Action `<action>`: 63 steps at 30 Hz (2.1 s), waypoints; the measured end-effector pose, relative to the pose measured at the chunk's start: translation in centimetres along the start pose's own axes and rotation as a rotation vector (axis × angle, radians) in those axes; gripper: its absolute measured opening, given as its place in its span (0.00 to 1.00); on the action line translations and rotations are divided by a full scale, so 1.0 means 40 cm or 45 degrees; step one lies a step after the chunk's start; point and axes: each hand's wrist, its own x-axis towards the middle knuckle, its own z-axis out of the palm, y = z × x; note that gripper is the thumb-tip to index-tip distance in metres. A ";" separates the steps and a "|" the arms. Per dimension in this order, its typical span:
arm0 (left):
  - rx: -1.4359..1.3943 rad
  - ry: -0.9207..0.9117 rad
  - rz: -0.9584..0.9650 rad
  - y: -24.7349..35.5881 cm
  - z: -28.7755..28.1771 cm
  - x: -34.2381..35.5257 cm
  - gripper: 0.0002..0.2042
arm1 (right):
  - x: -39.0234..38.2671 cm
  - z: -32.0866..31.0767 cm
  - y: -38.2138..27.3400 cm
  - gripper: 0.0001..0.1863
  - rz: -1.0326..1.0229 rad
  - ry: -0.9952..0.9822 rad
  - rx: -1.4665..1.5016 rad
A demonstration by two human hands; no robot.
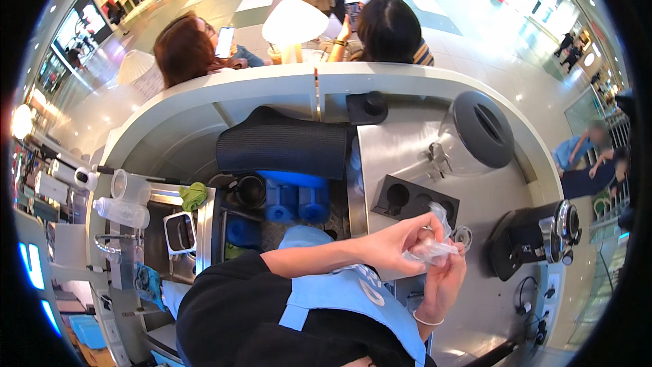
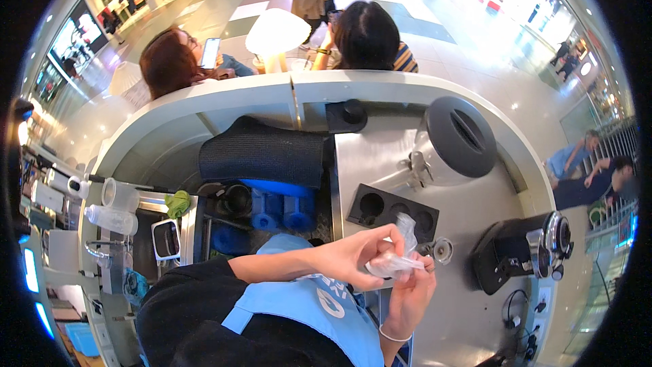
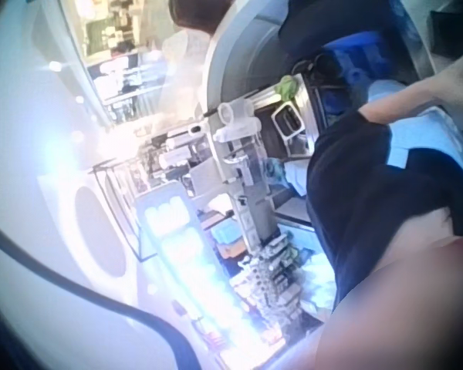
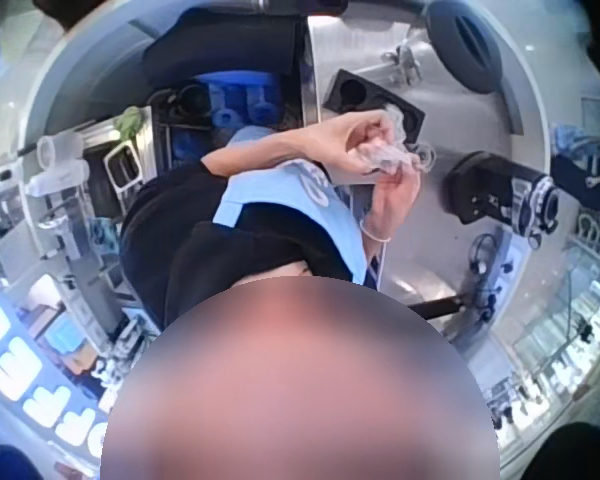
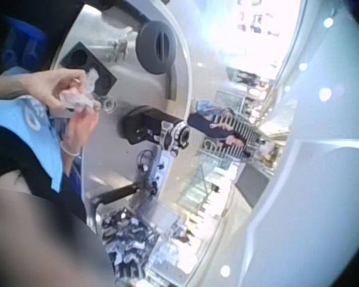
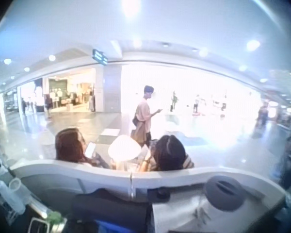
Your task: The person wipes the stainless steel counter and espresso machine area with a green cloth, rinses the cloth at the sink, and moves a coffee cup and lid container aside to reach the work surface. The person also handles a portafilter and wipes the machine drip tray.
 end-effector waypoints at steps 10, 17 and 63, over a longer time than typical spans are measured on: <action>0.543 0.502 0.397 -0.056 0.042 0.023 0.15 | 0.005 0.022 0.027 0.22 -0.722 0.283 -1.167; 0.272 -0.014 0.085 -0.027 -0.003 0.010 0.21 | 0.029 -0.020 -0.016 0.21 -0.431 -0.090 -0.809; 1.365 0.366 -0.039 -0.031 -0.014 0.049 0.08 | 0.040 0.052 -0.045 0.24 -0.372 -0.069 -2.165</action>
